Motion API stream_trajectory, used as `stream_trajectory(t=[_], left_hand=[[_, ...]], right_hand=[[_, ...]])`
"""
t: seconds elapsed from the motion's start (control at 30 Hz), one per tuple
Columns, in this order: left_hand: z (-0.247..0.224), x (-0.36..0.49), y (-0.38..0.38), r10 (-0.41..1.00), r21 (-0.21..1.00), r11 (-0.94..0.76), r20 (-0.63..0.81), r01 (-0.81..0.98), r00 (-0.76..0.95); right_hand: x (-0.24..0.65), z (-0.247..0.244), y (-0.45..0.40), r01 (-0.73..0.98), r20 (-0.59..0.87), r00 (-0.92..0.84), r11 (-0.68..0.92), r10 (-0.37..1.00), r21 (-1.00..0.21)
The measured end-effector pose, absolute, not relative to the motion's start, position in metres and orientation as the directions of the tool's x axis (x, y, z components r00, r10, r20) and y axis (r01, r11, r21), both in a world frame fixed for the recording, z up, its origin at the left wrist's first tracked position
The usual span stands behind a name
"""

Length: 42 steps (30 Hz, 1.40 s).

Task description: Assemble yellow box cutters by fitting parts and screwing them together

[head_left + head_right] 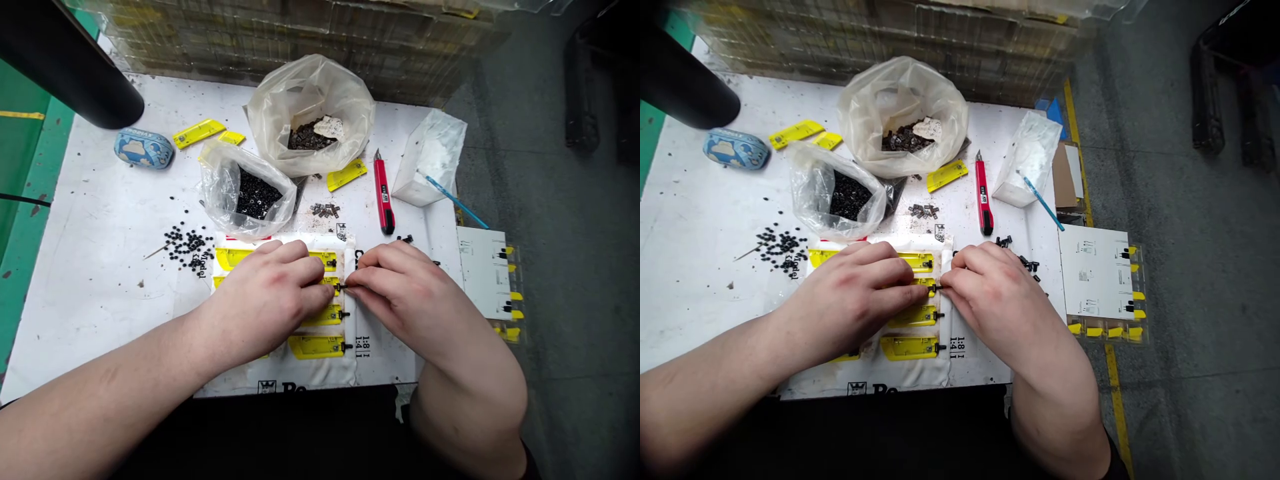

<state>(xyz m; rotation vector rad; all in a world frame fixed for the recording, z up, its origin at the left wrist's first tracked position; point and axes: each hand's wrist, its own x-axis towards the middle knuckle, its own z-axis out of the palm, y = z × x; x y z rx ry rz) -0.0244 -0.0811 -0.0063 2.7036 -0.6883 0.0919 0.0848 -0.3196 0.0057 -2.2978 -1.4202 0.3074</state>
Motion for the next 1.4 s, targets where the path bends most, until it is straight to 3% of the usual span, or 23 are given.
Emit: stream_trajectory(t=[0.37, 0.67, 0.83, 0.93, 1.17, 1.4], left_hand=[[-0.004, -0.023, -0.081, -0.446, 0.314, -0.835, 0.097, -0.453, 0.89], [-0.007, -0.024, -0.083, -0.445, 0.26, -0.841, 0.166, -0.475, 0.88], [-0.006, -0.026, -0.082, -0.445, 0.255, -0.843, 0.165, -0.474, 0.88], [-0.005, -0.026, -0.082, -0.446, 0.257, -0.843, 0.153, -0.472, 0.882], [0.002, -0.028, -0.08, -0.464, 0.278, -0.837, 0.094, -0.471, 0.881], [0.004, -0.028, -0.081, -0.455, 0.279, -0.842, 0.092, -0.461, 0.886]], right_hand=[[0.083, 0.003, -0.315, 0.829, 0.079, 0.411, -0.336, 0.908, -0.446], [0.079, 0.008, -0.314, 0.795, 0.096, 0.385, -0.277, 0.918, -0.54], [0.074, 0.02, -0.318, 0.814, 0.059, 0.363, -0.286, 0.93, -0.506], [0.075, 0.03, -0.315, 0.821, 0.025, 0.383, -0.328, 0.924, -0.467], [0.105, 0.022, -0.274, 0.781, 0.148, 0.624, -0.605, 0.768, -0.155], [0.115, -0.003, -0.25, 0.669, 0.115, 0.739, -0.705, 0.664, -0.236]])
